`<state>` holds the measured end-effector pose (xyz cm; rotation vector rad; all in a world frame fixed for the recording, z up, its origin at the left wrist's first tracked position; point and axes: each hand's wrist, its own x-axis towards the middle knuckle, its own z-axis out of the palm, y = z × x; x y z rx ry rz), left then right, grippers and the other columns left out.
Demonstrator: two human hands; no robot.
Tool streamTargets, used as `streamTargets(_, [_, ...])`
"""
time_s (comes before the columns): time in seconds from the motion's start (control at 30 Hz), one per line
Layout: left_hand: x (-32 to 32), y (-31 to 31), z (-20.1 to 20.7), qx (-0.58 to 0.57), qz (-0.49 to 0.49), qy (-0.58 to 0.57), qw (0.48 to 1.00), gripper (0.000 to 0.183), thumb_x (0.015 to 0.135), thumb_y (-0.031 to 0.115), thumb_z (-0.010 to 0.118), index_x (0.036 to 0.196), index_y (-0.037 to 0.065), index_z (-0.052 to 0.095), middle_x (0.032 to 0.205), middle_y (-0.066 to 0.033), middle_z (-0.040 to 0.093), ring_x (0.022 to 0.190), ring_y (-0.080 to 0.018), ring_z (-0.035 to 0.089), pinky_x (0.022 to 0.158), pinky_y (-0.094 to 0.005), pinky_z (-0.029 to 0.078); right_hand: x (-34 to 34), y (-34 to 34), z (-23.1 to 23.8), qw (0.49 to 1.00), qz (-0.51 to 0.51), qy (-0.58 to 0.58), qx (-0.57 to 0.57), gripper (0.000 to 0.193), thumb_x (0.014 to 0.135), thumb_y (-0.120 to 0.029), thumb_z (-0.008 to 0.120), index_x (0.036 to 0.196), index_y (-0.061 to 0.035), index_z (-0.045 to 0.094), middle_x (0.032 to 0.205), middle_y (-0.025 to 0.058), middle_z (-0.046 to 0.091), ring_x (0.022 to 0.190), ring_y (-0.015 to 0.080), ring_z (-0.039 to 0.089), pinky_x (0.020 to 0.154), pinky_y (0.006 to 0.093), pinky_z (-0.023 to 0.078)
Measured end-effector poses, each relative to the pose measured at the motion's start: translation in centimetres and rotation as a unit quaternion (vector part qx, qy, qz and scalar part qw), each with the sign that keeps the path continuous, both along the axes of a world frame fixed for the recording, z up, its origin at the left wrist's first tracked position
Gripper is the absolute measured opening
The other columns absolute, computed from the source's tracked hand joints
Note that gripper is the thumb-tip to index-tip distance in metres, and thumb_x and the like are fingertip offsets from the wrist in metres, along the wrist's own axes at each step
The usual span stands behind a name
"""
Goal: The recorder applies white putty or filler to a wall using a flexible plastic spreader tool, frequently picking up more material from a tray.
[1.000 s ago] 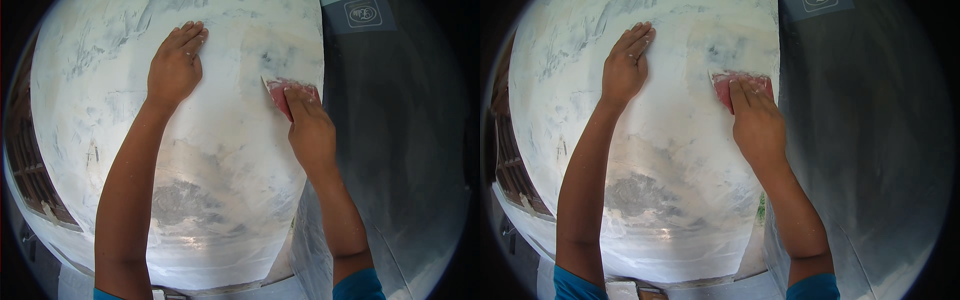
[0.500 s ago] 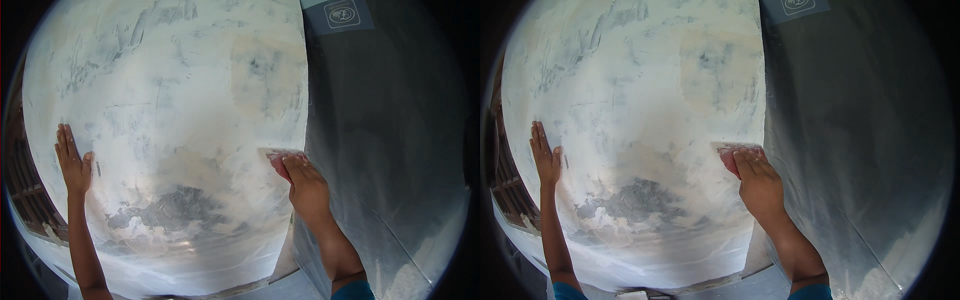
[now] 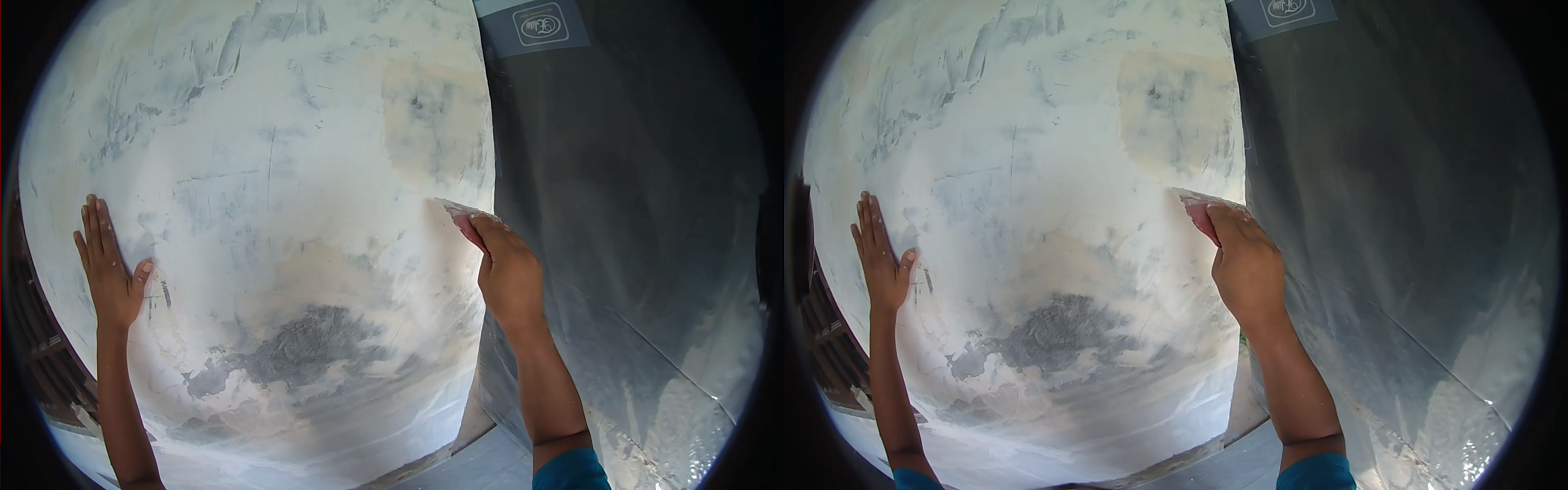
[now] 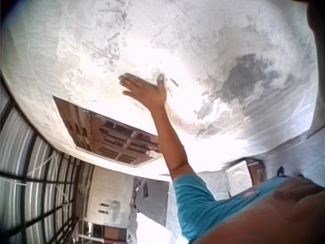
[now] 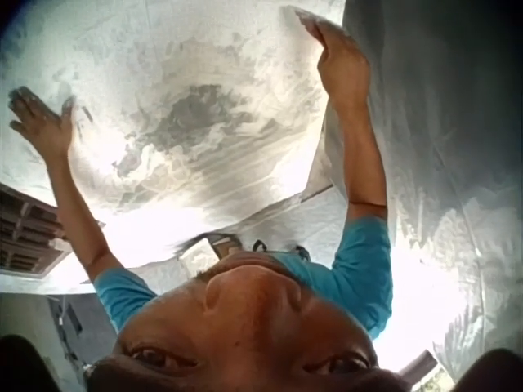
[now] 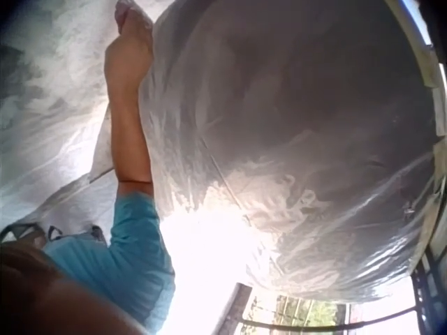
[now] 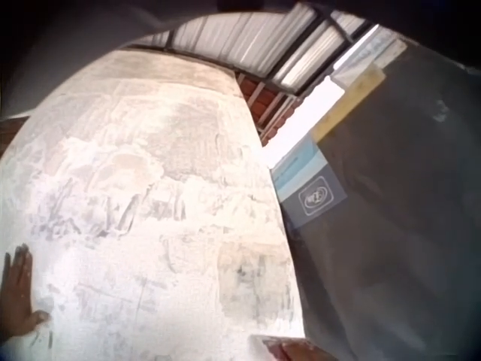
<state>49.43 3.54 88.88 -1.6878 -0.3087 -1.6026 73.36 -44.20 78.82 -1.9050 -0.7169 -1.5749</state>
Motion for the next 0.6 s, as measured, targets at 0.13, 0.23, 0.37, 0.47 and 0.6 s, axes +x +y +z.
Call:
streamTargets(0.13, [-0.2, -0.4, 0.8, 0.02, 0.013, 0.045, 0.999, 0.104, 0.089, 0.083, 0.03, 0.162, 0.009, 0.019, 0.167, -0.0146, 0.022, 0.155, -0.0328, 0.019, 0.125, -0.0557, 0.012, -0.2, 0.1, 0.0, 1.0, -0.007, 0.004, 0.011, 0.034, 0.084, 0.007, 0.062, 0.115, -0.0051, 0.068, 0.113, 0.0121, 0.073, 0.107, 0.0314, 0.069, 0.091, 0.04, 0.057])
streamTargets(0.23, [-1.2, 3.0, 3.1, 0.034, 0.037, -0.026, 0.998, 0.091, 0.095, 0.074, 0.035, 0.163, 0.015, 0.018, 0.168, -0.0128, 0.021, 0.156, -0.0303, 0.018, 0.126, -0.0527, 0.012, 0.6, -0.5, 0.3, 1.0, -0.012, -0.005, 0.012, 0.034, 0.085, 0.007, 0.062, 0.115, -0.0051, 0.068, 0.113, 0.0122, 0.073, 0.107, 0.0314, 0.069, 0.091, 0.0404, 0.057])
streamTargets(0.37, [-1.5, 6.5, 6.4, 0.013, 0.063, -0.11, 0.992, 0.085, 0.099, 0.068, 0.037, 0.163, 0.016, 0.018, 0.168, -0.0123, 0.019, 0.156, -0.0303, 0.017, 0.125, -0.0543, 0.011, 2.2, -1.2, 2.0, 1.0, -0.011, -0.01, 0.009, 0.033, 0.086, 0.006, 0.06, 0.116, -0.0056, 0.068, 0.115, 0.0122, 0.072, 0.108, 0.0308, 0.069, 0.09, 0.0404, 0.057])
streamTargets(0.47, [0.2, 5.8, 6.7, 0.016, 0.065, -0.142, 0.988, 0.085, 0.099, 0.066, 0.038, 0.163, 0.012, 0.018, 0.168, -0.0141, 0.018, 0.156, -0.0308, 0.016, 0.125, -0.0557, 0.01, 3.3, -1.6, 4.8, 1.0, 0.003, -0.01, 0.014, 0.033, 0.087, 0.005, 0.058, 0.117, -0.0064, 0.068, 0.116, 0.0118, 0.072, 0.108, 0.0301, 0.069, 0.089, 0.0402, 0.057])
streamTargets(0.6, [2.7, 1.5, 5.5, 0.029, 0.05, -0.103, 0.993, 0.092, 0.097, 0.069, 0.04, 0.162, 0.008, 0.017, 0.168, -0.0169, 0.018, 0.156, -0.0319, 0.015, 0.125, -0.0562, 0.009, 4.1, -1.4, 9.8, 0.998, 0.003, -0.059, 0.015, 0.028, 0.088, 0.004, 0.056, 0.111, -0.0062, 0.068, 0.111, 0.0105, 0.073, 0.101, 0.0295, 0.07, 0.083, 0.04, 0.058])
